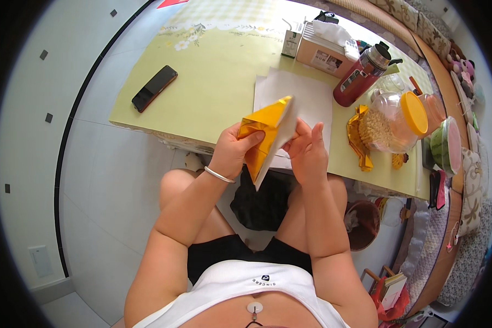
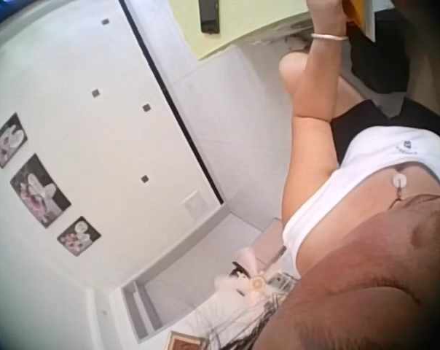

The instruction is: The person sits on the floor and folds a sheet of gold-colored paper into a smaller rectangular shape using both hands. They repeatedly fold the paper in half, smooth the creases, and adjust the edges to create a neat, compact packet.

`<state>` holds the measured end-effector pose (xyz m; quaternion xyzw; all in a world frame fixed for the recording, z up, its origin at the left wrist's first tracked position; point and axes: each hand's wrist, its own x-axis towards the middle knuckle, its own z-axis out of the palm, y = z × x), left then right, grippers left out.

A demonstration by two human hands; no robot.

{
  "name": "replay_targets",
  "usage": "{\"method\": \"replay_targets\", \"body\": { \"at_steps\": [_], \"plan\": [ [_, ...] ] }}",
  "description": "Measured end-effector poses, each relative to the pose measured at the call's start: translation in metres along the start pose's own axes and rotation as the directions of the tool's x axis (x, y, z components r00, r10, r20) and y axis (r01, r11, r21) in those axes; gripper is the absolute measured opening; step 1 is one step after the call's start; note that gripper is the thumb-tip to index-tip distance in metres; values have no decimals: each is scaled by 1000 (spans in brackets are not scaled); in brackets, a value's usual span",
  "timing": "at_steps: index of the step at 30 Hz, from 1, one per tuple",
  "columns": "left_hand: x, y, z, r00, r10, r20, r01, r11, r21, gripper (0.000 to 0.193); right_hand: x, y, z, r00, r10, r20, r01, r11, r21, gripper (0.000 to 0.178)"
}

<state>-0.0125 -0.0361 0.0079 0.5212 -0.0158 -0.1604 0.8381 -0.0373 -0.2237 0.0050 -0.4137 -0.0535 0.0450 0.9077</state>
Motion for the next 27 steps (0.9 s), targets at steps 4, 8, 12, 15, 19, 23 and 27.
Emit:
{"method": "replay_targets", "body": {
  "at_steps": [4, 8, 12, 15, 19, 23, 27],
  "plan": [
    [5, -17, -1, 997, -3, -80, -13, 979, -202, 25, 0, 1, -3, 997, 54, -45, -60, 988, -143, 78],
    [5, -23, 8, 962, 79, -261, -193, 875, -445, 31, -11, 19, 15, 994, -109, -14, 92, 894, -439, 83],
    [4, -15, 8, 980, 128, -154, -186, 870, -456, 35, -9, 16, 22, 980, 36, -196, -130, 862, -490, 59],
    [8, 0, -9, 991, 135, 21, -110, 879, -464, 41, -4, 7, 8, 978, -54, -204, -48, 883, -467, 38],
    [16, 20, -25, 994, 107, 16, -94, 925, -368, 51, -7, -19, -3, 984, 45, -174, -121, 880, -460, 41],
    [18, 33, -36, 929, 150, 337, -9, 923, -385, 59, -5, -24, -9, 987, 59, -149, -111, 922, -371, 42],
    [22, 36, -46, 944, 56, 326, -2, 987, -162, 61, -3, -28, -11, 986, 73, -152, -123, 927, -353, 40]
  ]
}}
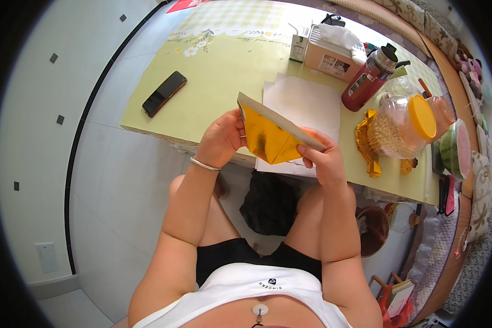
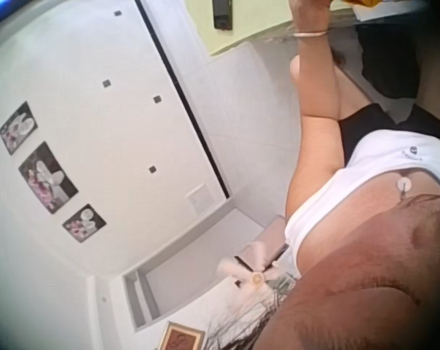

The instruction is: The person sits on the floor and folds a sheet of gold-colored paper into a smaller rectangular shape using both hands. They repeatedly fold the paper in half, smooth the creases, and adjust the edges to create a neat, compact packet.

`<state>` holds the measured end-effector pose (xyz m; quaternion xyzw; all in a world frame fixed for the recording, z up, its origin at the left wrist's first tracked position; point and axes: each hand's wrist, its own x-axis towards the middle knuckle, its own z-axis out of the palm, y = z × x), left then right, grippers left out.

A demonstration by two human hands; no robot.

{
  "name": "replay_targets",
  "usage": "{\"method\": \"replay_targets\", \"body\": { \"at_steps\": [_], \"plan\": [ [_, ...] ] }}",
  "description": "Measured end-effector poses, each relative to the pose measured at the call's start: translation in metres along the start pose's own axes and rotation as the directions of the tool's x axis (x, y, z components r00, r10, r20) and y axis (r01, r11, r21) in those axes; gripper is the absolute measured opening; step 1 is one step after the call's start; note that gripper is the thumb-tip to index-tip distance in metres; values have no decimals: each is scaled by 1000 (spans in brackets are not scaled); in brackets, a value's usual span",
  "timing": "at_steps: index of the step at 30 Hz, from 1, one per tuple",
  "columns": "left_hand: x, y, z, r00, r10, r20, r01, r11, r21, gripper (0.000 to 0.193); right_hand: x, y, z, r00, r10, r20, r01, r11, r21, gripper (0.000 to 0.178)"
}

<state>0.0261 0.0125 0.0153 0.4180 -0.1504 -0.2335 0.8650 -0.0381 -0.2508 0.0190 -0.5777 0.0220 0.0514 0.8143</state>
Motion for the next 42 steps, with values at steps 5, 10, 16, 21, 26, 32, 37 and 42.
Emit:
{"method": "replay_targets", "body": {
  "at_steps": [5, 10, 16, 21, 26, 32, 37, 42],
  "plan": [
    [1, -8, 7, 971, 32, -235, 2, 989, 146, 61, -1, 2, -1, 999, -7, 47, 7, 1000, 1, 34],
    [2, 3, 15, 979, 140, -148, -125, 986, 108, 45, 0, 5, -10, 988, -50, 144, 60, 996, -63, 32],
    [-3, 5, -11, 981, 122, -149, -56, 921, 385, 26, -2, -2, -11, 964, -109, 243, 110, 994, 8, 25],
    [-12, 14, -20, 989, 74, -129, -10, 899, 438, 19, 0, 1, -20, 974, -57, 218, 40, 996, 79, 28],
    [-17, 19, -19, 987, -23, -158, 64, 964, 258, 14, 2, 6, -20, 989, -11, 146, 16, 999, -35, 35],
    [-14, 15, 5, 973, 189, -135, -2, 589, 808, 23, -3, 6, -7, 975, -167, 149, 201, 947, -251, 37],
    [-12, 19, 21, 902, 240, 360, -330, -157, 931, 17, -7, 2, 6, 936, -301, 184, 353, 783, -512, 35],
    [-17, 8, 31, 984, 15, 179, -179, 72, 981, 17, -11, -1, 17, 940, -263, 218, 341, 743, -576, 33]
  ]
}}
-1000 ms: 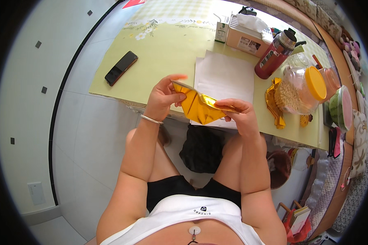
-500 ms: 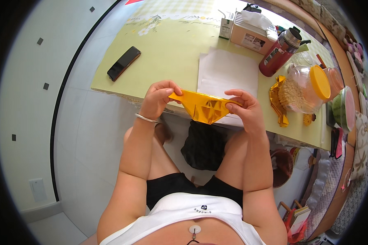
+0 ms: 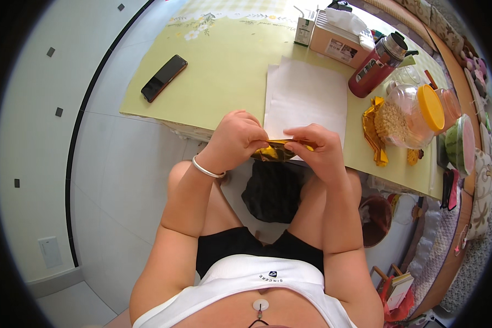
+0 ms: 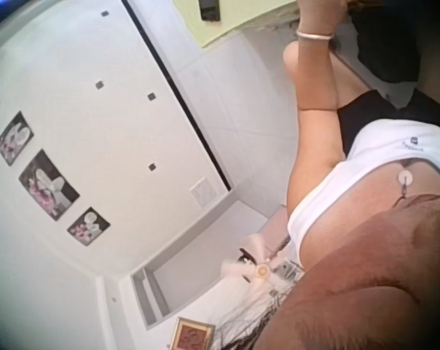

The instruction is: The person sits on the floor and folds a sheet of gold-colored paper into a smaller rectangular shape using both hands. They repeatedly fold the paper in half, smooth the creases, and adjust the edges to create a neat, compact packet.

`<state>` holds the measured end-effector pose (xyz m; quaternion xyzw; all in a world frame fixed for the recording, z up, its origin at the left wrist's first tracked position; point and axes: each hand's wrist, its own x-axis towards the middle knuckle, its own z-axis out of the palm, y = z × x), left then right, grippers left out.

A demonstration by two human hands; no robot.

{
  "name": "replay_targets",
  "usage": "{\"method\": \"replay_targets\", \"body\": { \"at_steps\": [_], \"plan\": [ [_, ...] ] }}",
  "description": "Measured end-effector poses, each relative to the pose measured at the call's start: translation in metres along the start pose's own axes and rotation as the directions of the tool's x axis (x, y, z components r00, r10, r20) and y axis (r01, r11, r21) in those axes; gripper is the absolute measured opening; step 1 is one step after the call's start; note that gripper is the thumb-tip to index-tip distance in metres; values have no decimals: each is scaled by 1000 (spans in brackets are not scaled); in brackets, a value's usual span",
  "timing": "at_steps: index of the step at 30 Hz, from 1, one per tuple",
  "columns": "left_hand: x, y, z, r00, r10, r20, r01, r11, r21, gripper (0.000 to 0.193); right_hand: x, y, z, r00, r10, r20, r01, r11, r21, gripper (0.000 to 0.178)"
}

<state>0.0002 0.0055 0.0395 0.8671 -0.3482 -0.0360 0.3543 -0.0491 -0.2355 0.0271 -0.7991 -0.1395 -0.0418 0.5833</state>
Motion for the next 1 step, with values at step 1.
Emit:
{"method": "replay_targets", "body": {
  "at_steps": [1],
  "plan": [
    [-1, 0, 0, 998, -21, 52, 24, 998, -59, 18, 0, 4, -2, 1000, 0, 26, 3, 996, -94, 31]
  ]
}}
